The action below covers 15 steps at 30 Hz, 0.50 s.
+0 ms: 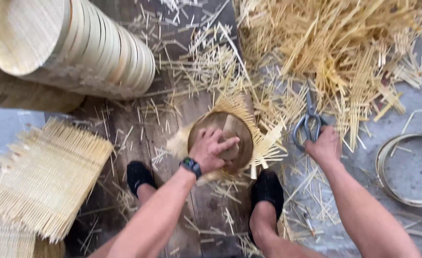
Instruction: The person sits on a low stool in a bamboo workshop and trims the overhanging ends of a square woven bamboo mat with scissors, cutting around a round wooden form placed on the mat. They then fit and press a thin bamboo rim ring around the trimmed circular mat, working the ring into place by hand before trimming the next mat.
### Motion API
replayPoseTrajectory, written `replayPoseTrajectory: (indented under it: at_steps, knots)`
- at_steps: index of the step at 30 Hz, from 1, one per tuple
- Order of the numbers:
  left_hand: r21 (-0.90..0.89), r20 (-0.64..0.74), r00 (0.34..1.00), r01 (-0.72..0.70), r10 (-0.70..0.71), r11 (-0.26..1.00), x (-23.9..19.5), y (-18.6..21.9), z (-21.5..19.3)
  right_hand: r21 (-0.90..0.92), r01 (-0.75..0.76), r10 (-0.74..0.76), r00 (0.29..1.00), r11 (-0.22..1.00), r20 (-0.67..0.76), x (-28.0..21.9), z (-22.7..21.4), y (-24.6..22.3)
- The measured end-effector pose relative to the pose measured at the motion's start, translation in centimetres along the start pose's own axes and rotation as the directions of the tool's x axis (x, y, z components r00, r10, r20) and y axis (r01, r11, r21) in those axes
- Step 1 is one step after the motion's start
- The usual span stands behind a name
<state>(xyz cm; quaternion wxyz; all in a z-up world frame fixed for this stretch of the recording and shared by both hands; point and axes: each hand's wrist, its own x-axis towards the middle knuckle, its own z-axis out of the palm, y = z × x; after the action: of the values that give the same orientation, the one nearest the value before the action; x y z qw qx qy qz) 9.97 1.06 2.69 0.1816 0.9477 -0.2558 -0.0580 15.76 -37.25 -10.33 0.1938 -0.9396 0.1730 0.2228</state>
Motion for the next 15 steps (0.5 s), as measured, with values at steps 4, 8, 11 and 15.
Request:
replayPoseTrajectory:
  at_steps: [4, 8, 11, 15]
  knots:
    - [-0.034, -0.106, 0.971, 0.210, -0.212, 0.977, -0.9, 2.4, 0.2, 0.100, 0.158, -0.141, 0.977, 0.982, -0.159, -1.8, 1.4, 1.8]
    - [-0.060, -0.205, 0.894, 0.396, -0.399, 0.916, -0.7, 1.8, 2.5, -0.037, 0.292, -0.289, 0.903, 0.956, -0.317, -1.8, 2.6, 3.2]
    - [-0.109, -0.147, 0.827, 0.532, -0.543, 0.840, 0.0, 3.6, 2.2, 0.020, 0.296, -0.269, 0.893, 0.955, -0.360, -5.8, -1.1, -3.7]
    - [-0.355, -0.172, 0.732, 0.578, -0.659, 0.735, -0.9, 1.4, 3.5, 0.479, 0.230, -0.189, 0.973, 0.847, -0.134, -10.0, -0.3, -7.0]
